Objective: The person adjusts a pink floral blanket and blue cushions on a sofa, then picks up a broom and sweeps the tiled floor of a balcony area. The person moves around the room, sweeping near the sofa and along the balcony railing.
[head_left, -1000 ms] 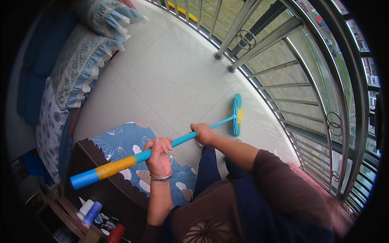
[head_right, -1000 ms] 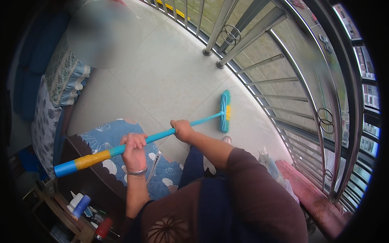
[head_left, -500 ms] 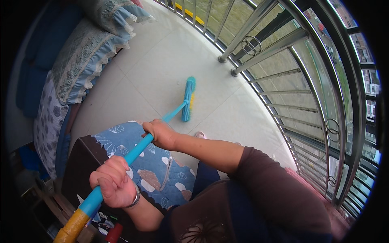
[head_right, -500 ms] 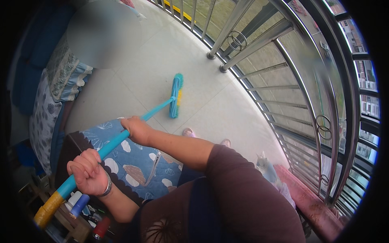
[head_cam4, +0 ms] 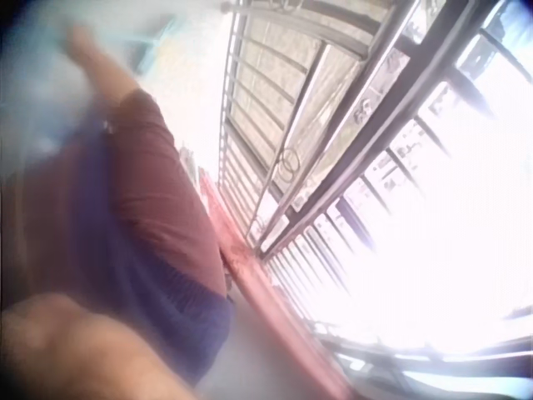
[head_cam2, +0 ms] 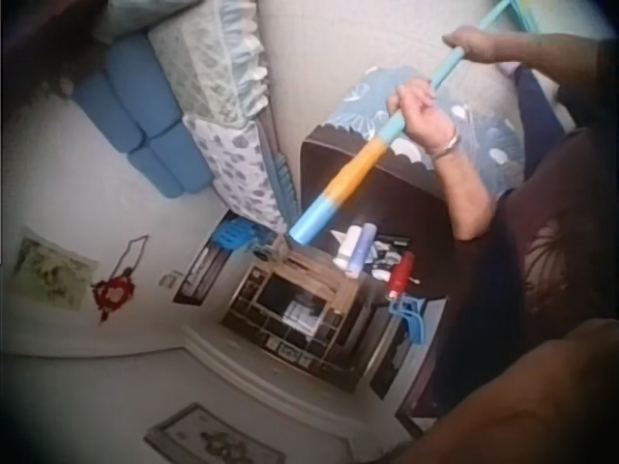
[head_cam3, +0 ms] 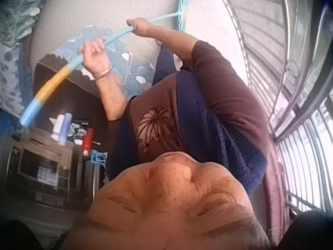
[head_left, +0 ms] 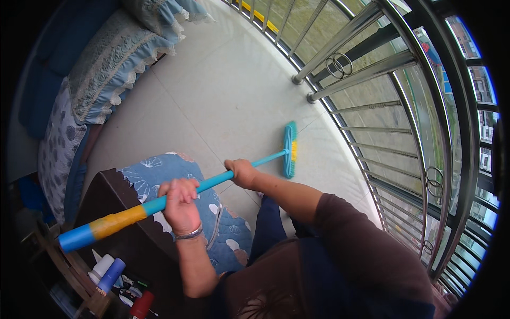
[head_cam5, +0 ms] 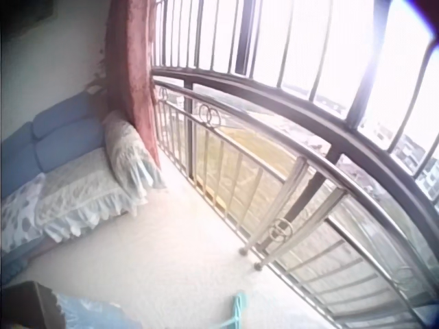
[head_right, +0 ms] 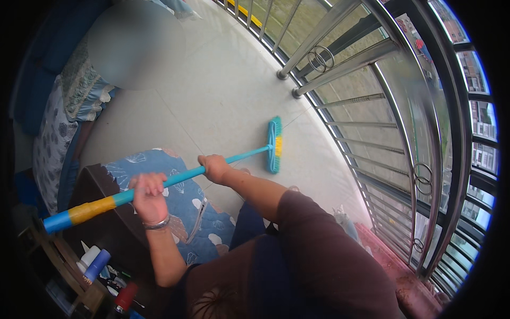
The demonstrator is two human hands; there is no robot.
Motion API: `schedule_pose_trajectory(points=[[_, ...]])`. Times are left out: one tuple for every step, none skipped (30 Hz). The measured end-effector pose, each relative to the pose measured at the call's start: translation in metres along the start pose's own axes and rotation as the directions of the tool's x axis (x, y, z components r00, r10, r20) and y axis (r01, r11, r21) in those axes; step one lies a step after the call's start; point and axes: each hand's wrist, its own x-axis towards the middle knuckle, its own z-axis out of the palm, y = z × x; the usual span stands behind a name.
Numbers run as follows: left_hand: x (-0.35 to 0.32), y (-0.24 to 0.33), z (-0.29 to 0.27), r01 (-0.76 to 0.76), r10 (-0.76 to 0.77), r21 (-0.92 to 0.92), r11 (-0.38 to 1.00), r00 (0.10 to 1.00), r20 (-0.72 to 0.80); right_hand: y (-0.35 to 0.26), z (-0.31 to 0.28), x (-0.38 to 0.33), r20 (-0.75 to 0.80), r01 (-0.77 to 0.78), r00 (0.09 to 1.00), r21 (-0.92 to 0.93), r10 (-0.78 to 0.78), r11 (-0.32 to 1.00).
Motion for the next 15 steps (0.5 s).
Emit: schedule_pose_trajectory(points=[[0.003, 0.016, -0.006, -0.074, 0.074, 0.026, 0.997, 0.997, 0.008, -0.021, 0.002, 0.016, 0.008, 0.056, 0.998, 0.014, -0.056, 0.998], [0.005, 0.030, -0.009, -0.150, 0.149, 0.051, 0.987, 0.989, 0.020, -0.040, 0.004, 0.030, -0.002, 0.097, 0.995, 0.050, -0.097, 0.994], [0.006, 0.042, -0.006, -0.192, 0.189, 0.086, 0.978, 0.981, 0.035, -0.057, 0.001, 0.042, -0.004, 0.132, 0.991, 0.057, -0.132, 0.990], [0.007, 0.054, -0.002, -0.235, 0.230, 0.120, 0.965, 0.972, 0.052, -0.071, -0.005, 0.050, -0.008, 0.169, 0.986, 0.063, -0.169, 0.984], [0.008, 0.063, 0.002, -0.282, 0.274, 0.149, 0.948, 0.959, 0.069, -0.080, -0.011, 0.056, 0.012, 0.213, 0.977, 0.066, -0.215, 0.975], [0.007, 0.069, 0.006, -0.326, 0.312, 0.161, 0.931, 0.944, 0.110, -0.088, -0.020, 0.061, 0.029, 0.256, 0.966, 0.069, -0.258, 0.964], [0.004, 0.074, 0.010, -0.370, 0.346, 0.171, 0.913, 0.926, 0.153, -0.094, -0.029, 0.064, 0.045, 0.295, 0.953, 0.073, -0.299, 0.953], [0.002, 0.079, 0.013, -0.420, 0.387, 0.179, 0.890, 0.902, 0.191, -0.105, -0.045, 0.060, 0.074, 0.322, 0.942, 0.066, -0.327, 0.944], [0.002, 0.081, 0.017, -0.433, 0.398, 0.157, 0.887, 0.893, 0.212, -0.107, -0.056, 0.058, 0.099, 0.312, 0.943, 0.061, -0.317, 0.948], [0.003, 0.081, 0.022, -0.445, 0.408, 0.135, 0.885, 0.883, 0.234, -0.106, -0.068, 0.055, 0.123, 0.300, 0.944, 0.055, -0.305, 0.952], [0.004, 0.080, 0.028, -0.454, 0.416, 0.108, 0.884, 0.872, 0.258, -0.101, -0.081, 0.051, 0.143, 0.285, 0.947, 0.046, -0.288, 0.957], [0.005, 0.074, 0.030, -0.440, 0.401, 0.097, 0.893, 0.874, 0.273, -0.092, -0.090, 0.047, 0.169, 0.271, 0.949, -0.002, -0.267, 0.963], [0.007, 0.064, 0.034, -0.371, 0.340, 0.103, 0.923, 0.910, 0.235, -0.078, -0.102, 0.043, 0.193, 0.258, 0.950, -0.049, -0.244, 0.965], [0.007, 0.050, 0.039, -0.298, 0.273, 0.104, 0.949, 0.941, 0.199, -0.061, -0.112, 0.038, 0.216, 0.242, 0.952, -0.097, -0.217, 0.966], [0.010, 0.034, 0.043, -0.221, 0.203, 0.099, 0.970, 0.966, 0.163, -0.032, -0.116, 0.037, 0.216, 0.212, 0.960, -0.136, -0.180, 0.968]])
